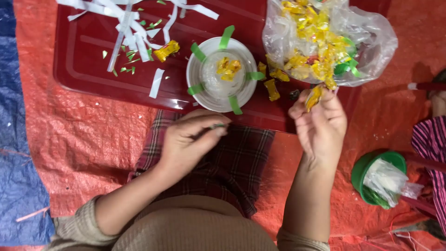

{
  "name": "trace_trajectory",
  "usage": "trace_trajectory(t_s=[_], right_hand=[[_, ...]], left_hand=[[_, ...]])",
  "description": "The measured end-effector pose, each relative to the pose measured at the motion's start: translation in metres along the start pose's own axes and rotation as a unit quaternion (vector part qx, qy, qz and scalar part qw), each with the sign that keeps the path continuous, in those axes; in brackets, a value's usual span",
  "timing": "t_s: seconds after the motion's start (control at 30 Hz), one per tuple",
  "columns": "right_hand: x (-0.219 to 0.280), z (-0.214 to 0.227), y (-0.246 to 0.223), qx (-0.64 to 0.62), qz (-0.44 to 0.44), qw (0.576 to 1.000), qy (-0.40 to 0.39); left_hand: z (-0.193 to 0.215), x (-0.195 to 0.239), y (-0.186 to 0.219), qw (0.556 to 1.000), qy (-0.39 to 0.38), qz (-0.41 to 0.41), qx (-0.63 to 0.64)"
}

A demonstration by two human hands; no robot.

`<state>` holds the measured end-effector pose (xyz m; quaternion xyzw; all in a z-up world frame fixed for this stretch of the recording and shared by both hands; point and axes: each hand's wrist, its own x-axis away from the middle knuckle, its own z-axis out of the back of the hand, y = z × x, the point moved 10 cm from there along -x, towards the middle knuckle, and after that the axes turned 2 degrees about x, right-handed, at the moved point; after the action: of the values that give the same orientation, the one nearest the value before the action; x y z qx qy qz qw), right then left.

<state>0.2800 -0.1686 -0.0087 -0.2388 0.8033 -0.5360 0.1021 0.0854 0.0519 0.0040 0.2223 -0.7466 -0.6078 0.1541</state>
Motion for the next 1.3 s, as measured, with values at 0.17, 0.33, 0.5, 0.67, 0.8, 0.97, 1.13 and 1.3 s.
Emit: trace_trajectory(t_s=[0.17, 0.33, 0.5, 0.67, 0.8, 0.97, 1.13, 1.3], right_hand=[[-0.029, 0.042, -0.035, 0.116, 0.071, 0.987, 0.082], [-0.065, 0.040, -0.060, 0.254, 0.121, 0.952, 0.116], [-0.101, -0.019, -0.063, 0.619, 0.223, 0.752, 0.036], [-0.119, -0.034, -0.039, 0.695, 0.282, 0.661, 0.011], [-0.120, -0.041, -0.026, 0.755, 0.323, 0.571, 0.010], [-0.126, -0.034, -0.025, 0.780, 0.302, 0.546, 0.046], [-0.130, -0.040, -0.041, 0.747, 0.331, 0.575, 0.035], [-0.161, -0.042, -0.060, 0.725, 0.369, 0.581, 0.029]], left_hand=[[0.024, 0.001, -0.005, 0.998, 0.024, 0.045, 0.045], [0.040, -0.001, -0.004, 0.993, 0.043, 0.083, 0.071], [0.044, 0.002, -0.031, 0.959, 0.059, 0.196, 0.196], [0.047, -0.002, -0.038, 0.953, 0.065, 0.204, 0.217], [0.054, -0.009, -0.039, 0.953, 0.072, 0.193, 0.222], [0.057, -0.014, -0.038, 0.954, 0.080, 0.175, 0.230], [0.053, -0.018, -0.034, 0.961, 0.060, 0.163, 0.217], [0.049, -0.015, -0.036, 0.954, 0.061, 0.177, 0.234]])
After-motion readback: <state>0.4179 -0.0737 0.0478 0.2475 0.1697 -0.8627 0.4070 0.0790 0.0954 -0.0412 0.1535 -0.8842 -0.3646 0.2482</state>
